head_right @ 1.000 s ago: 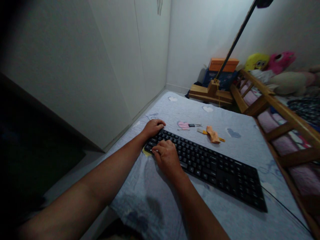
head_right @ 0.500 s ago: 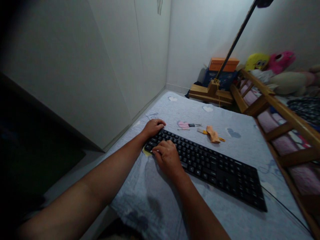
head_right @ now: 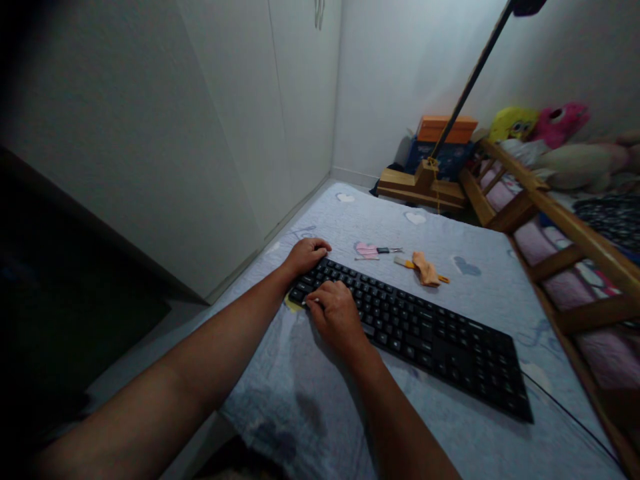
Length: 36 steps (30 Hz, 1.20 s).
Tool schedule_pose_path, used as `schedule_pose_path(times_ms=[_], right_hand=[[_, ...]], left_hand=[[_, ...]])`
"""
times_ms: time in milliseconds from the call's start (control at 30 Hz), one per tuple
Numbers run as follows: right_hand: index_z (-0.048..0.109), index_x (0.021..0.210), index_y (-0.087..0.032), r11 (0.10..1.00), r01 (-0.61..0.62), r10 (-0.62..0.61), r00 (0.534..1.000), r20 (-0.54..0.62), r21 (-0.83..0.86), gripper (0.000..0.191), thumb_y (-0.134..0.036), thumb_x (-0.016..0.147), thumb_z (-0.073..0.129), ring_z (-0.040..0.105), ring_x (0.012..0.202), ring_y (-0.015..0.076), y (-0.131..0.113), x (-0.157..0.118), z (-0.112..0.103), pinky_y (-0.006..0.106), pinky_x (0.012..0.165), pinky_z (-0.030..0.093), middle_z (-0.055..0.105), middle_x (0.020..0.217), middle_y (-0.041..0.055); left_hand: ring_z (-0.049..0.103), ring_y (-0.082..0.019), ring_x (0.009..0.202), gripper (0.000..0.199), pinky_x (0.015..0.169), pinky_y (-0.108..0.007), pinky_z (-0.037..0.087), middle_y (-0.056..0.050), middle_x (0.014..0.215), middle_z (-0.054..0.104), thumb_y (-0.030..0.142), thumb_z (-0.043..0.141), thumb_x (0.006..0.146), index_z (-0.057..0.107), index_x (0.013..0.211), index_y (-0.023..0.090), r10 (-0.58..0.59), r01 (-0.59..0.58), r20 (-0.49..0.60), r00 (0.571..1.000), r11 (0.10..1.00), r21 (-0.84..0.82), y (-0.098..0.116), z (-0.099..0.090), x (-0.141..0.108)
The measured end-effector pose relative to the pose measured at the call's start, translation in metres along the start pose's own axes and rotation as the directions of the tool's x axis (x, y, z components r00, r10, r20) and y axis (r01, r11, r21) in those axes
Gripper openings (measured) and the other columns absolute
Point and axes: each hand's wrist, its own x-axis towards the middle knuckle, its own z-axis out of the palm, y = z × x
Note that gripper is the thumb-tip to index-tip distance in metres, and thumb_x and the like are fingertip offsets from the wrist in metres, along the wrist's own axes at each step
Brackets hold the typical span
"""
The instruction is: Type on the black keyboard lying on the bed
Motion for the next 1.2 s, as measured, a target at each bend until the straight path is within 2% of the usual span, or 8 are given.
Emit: schedule_pose_path(times_ms=[1200], right_hand=[[0.077,0.090,-0.021,0.998,-0.052,0.052,0.999,0.010,0.042,0.016,-0.012,0.095,0.064,0.062,0.088,0.0229,0.0007,-0.0011,0.0014,0.036,0.081,0.046,0.073,0.089,0.0062]], left_hand=[[0.073,-0.020,0.103,0.032,0.100,-0.029,0.052,-0.004,0.106,0.082,0.017,0.056,0.087,0.082,0.105,0.019,-0.003,0.003,-0.002,1.000,1.000,0.005,0.0012,-0.0005,-0.0008]])
